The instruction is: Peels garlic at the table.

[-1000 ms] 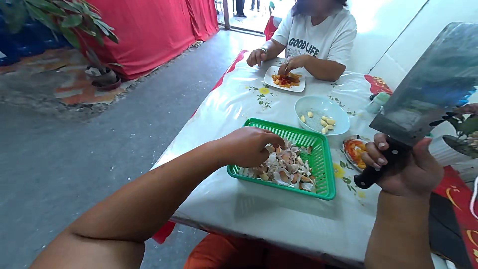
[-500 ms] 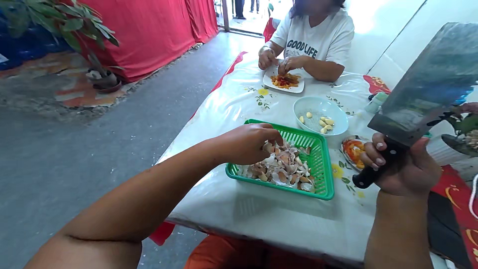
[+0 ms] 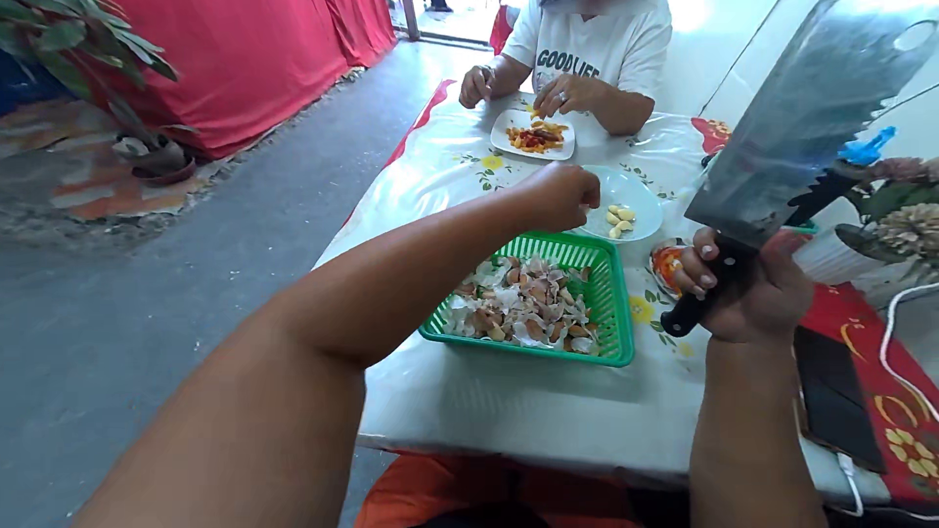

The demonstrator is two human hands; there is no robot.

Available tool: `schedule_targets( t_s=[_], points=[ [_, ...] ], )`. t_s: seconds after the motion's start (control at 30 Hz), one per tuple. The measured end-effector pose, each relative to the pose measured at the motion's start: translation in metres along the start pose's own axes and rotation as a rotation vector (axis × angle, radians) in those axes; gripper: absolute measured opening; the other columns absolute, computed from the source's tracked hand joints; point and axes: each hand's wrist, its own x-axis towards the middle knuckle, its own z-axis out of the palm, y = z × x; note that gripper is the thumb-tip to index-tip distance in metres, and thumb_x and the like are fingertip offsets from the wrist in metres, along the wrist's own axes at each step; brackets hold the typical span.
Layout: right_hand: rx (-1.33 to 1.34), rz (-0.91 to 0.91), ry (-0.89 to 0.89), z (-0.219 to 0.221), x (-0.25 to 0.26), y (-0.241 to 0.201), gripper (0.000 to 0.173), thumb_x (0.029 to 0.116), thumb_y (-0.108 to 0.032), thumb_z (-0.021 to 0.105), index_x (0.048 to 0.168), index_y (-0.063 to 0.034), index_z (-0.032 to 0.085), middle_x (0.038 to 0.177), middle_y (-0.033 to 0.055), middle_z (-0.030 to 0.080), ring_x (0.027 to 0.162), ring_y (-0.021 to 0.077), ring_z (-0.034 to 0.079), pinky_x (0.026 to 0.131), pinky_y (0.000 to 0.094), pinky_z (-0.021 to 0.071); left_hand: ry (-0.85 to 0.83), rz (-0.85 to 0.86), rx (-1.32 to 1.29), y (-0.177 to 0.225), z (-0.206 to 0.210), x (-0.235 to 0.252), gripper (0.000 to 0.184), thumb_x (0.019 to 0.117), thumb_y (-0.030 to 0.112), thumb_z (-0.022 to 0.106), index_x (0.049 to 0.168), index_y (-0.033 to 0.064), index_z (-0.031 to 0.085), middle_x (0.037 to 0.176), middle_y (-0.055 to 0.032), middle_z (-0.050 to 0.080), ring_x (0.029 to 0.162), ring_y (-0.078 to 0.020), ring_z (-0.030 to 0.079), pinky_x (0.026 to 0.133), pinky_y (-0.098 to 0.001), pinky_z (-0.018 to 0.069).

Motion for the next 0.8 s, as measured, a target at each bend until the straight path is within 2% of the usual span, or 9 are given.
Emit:
schedule_targets(
  t_s=[0.17,0.33,0.47,0.57,0.67,0.7,0.73,0.77,0.8],
  points=[
    [0.037,0.035,0.027,-0.005,0.004,0.000,0.043,0.1013,-0.052,0.053,0.106,-0.0122,0.068,0.087,0.0010,0.064,0.065,0.0107,0.060,0.059,0.0251,0.0538,-0.017,0.000,0.135,-0.007,0.015,0.057,0.023,0.0968,0.013,0.067,0.118,0.0051,0.071,0.121,-0.0160,0.068,0.118,-0.0333,0.063,0.102,-0.0542,0.0476],
    [0.004,0.031,0.061,-0.010,0.002,-0.001,0.046,0.1006,-0.056,0.052,0.107,-0.0135,0.069,0.087,0.0005,0.065,0.063,0.0098,0.060,0.058,0.0250,0.0543,0.031,0.004,0.078,-0.010,0.034,0.070,0.022,0.0939,0.016,0.073,0.114,0.0049,0.073,0.114,-0.0168,0.070,0.113,-0.0346,0.065,0.099,-0.0571,0.0503],
    [0.055,0.051,0.041,-0.009,0.006,0.006,0.045,0.0957,-0.055,0.062,0.105,-0.0113,0.070,0.086,0.0022,0.066,0.065,0.0108,0.062,0.060,0.0256,0.0557,0.007,-0.031,0.036,-0.017,0.037,0.064,0.047,0.0914,0.020,0.078,0.135,0.0078,0.065,0.134,-0.0214,0.060,0.125,-0.0380,0.059,0.104,-0.0583,0.0477],
    [0.069,0.057,0.031,-0.014,0.005,0.008,0.047,0.0936,-0.055,0.065,0.103,-0.0091,0.071,0.086,0.0029,0.067,0.066,0.0116,0.063,0.061,0.0262,0.0562,0.081,-0.013,-0.071,-0.014,0.021,0.049,0.051,0.0932,0.026,0.077,0.138,0.0074,0.061,0.141,-0.0207,0.056,0.127,-0.0366,0.058,0.105,-0.0562,0.0477],
    [0.058,0.068,0.030,-0.016,0.010,0.012,0.049,0.0922,-0.058,0.065,0.102,-0.0105,0.072,0.085,0.0012,0.067,0.066,0.0104,0.064,0.061,0.0253,0.0566,0.293,-0.026,-0.504,-0.020,-0.013,0.002,0.055,0.0958,0.017,0.073,0.144,0.0023,0.052,0.145,-0.0189,0.054,0.122,-0.0304,0.062,0.102,-0.0479,0.0524],
    [0.056,0.069,0.041,-0.017,0.009,0.012,0.049,0.0923,-0.058,0.064,0.101,-0.0108,0.072,0.085,0.0006,0.068,0.066,0.0098,0.064,0.061,0.0246,0.0565,0.409,0.002,-0.780,-0.026,-0.021,-0.016,0.056,0.0994,0.011,0.065,0.149,0.0018,0.043,0.144,-0.0159,0.054,0.119,-0.0257,0.063,0.099,-0.0428,0.0550],
    [0.058,0.071,0.047,-0.019,0.008,0.012,0.050,0.0929,-0.059,0.063,0.100,-0.0107,0.072,0.084,0.0003,0.067,0.066,0.0096,0.064,0.061,0.0244,0.0564,0.556,0.041,-1.082,-0.035,-0.028,-0.034,0.052,0.1045,0.014,0.053,0.153,0.0073,0.034,0.140,-0.0119,0.056,0.116,-0.0235,0.064,0.095,-0.0413,0.0568],
    [0.065,0.072,0.055,-0.020,0.008,0.013,0.050,0.0932,-0.059,0.062,0.100,-0.0106,0.073,0.083,0.0001,0.067,0.065,0.0095,0.064,0.061,0.0244,0.0561,0.730,0.070,-1.328,-0.047,-0.036,-0.053,0.049,0.1094,0.027,0.043,0.154,0.0142,0.030,0.139,-0.0094,0.058,0.118,-0.0239,0.065,0.097,-0.0424,0.0558],
    [0.079,0.073,0.067,-0.020,0.008,0.015,0.050,0.0930,-0.059,0.062,0.099,-0.0105,0.073,0.083,0.0004,0.067,0.065,0.0098,0.064,0.060,0.0247,0.0561,0.948,0.067,-1.522,-0.059,-0.045,-0.071,0.053,0.1094,0.041,0.041,0.155,0.0153,0.029,0.140,-0.0122,0.059,0.119,-0.0274,0.065,0.098,-0.0444,0.0562]
  ],
)
